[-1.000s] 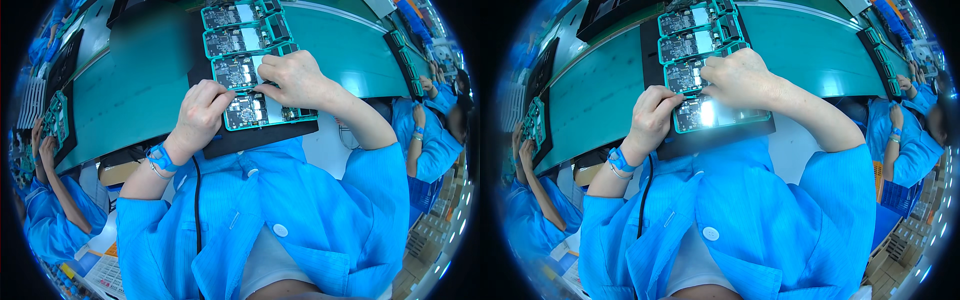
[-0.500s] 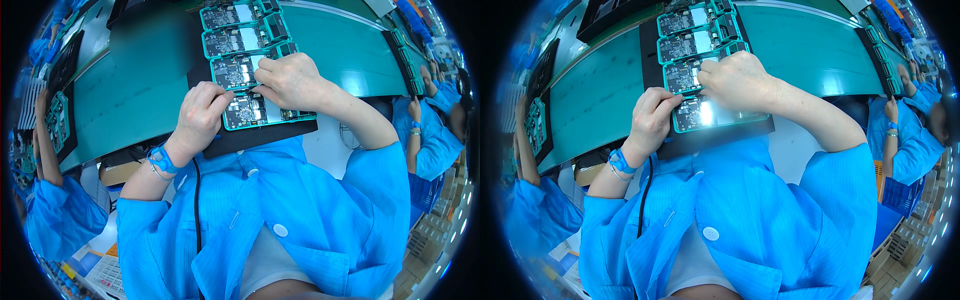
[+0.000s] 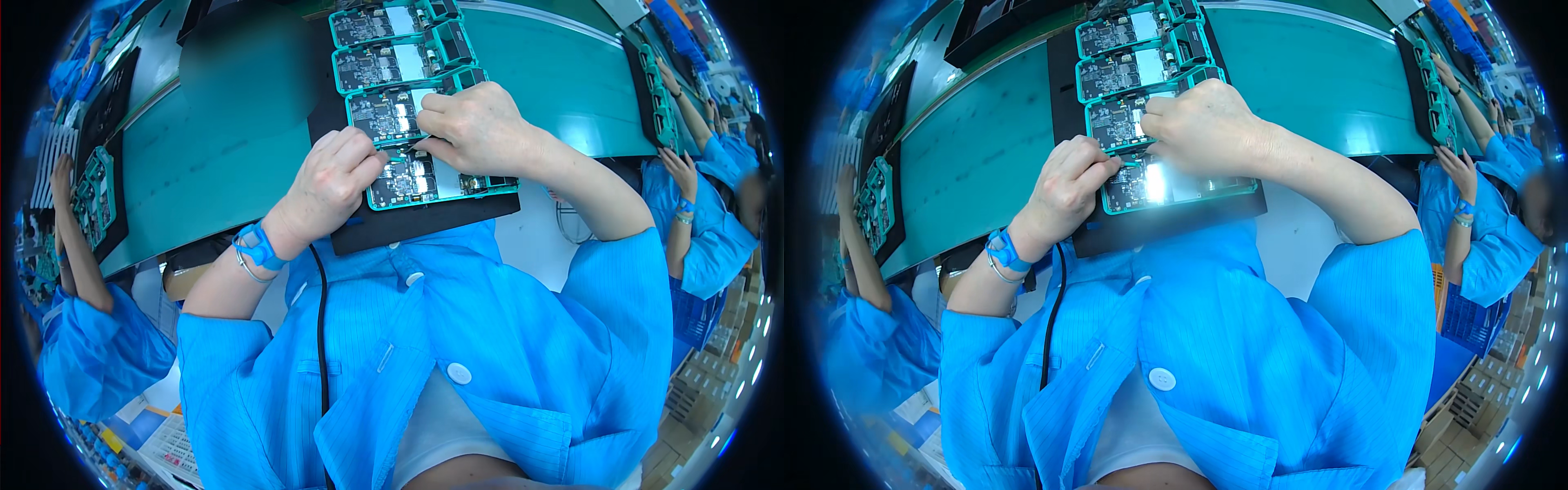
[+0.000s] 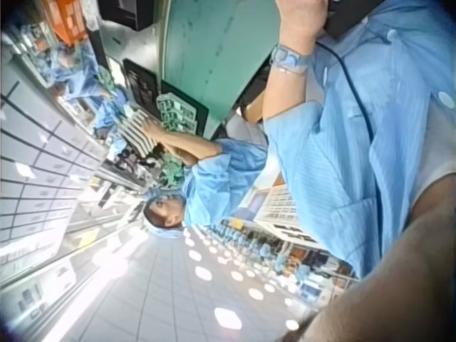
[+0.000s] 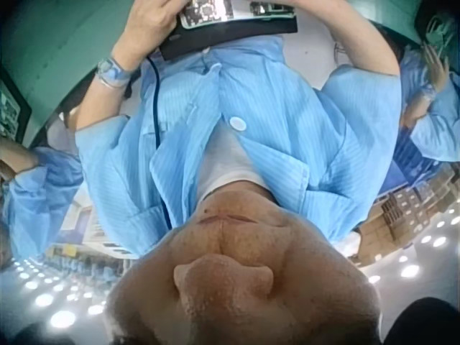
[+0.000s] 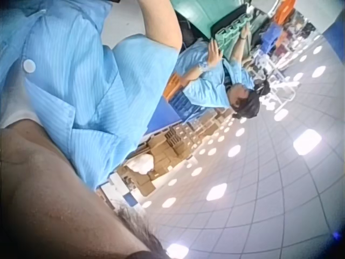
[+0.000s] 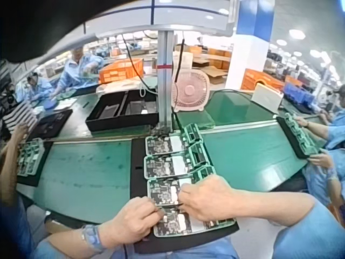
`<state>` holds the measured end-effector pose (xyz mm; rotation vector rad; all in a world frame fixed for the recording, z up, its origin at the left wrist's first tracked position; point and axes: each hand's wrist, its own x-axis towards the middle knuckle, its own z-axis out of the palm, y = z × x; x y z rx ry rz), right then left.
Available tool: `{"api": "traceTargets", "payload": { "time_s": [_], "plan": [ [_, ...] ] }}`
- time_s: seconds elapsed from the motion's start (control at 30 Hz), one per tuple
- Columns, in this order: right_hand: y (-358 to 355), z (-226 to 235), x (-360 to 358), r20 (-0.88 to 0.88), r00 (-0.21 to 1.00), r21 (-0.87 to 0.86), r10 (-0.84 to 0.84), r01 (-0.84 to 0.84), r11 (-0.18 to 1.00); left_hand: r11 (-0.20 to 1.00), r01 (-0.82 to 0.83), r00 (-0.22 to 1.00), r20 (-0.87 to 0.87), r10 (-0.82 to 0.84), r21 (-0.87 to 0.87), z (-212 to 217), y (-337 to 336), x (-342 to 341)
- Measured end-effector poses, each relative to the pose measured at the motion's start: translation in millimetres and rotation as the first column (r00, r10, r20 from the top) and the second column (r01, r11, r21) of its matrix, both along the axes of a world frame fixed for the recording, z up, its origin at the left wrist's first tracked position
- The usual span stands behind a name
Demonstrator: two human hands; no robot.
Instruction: Assemble electronic components onto circuit boards on a production line.
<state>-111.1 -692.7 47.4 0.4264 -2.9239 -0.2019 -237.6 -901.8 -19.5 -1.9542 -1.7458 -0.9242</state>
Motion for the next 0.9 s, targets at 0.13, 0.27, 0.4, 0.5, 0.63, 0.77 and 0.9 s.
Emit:
{"api": "traceTargets", "payload": {
  "time_s": [0.13,0.27,0.4,0.5,0.63,0.77,0.9],
  "plan": [
    [0,2,4,-0.024,0.999,-0.005,-0.042,0.042,0.999,0.998,0.067,0.998,0.021,-0.067,-0.003,0,-1,-5],
    [49,8,10,-0.163,0.942,-0.664,-0.292,0.114,0.739,0.988,-0.135,0.978,0.171,0.121,0.07,-20,-16,-9],
    [119,-12,18,0.226,0.798,-0.866,-0.559,0.427,0.261,0.908,-0.417,0.835,0.376,0.4,-0.041,-19,-25,-10],
    [104,-34,12,0.428,0.725,-0.833,-0.539,0.548,0.075,0.921,-0.383,0.814,0.449,0.369,-0.062,-24,-26,-4],
    [99,-44,-6,0.493,0.71,-0.869,-0.503,0.421,-0.259,0.931,-0.362,0.756,0.568,0.327,-0.054,-27,-28,-8],
    [90,-39,-23,0.548,0.67,-0.835,-0.501,0.396,-0.382,0.973,-0.225,0.755,0.621,0.209,-0.054,-35,-44,-23],
    [129,-67,-29,0.466,0.571,-0.882,-0.676,0.365,-0.3,0.999,0.042,0.826,0.564,-0.015,-0.035,-57,-64,-49]
  ]
}}
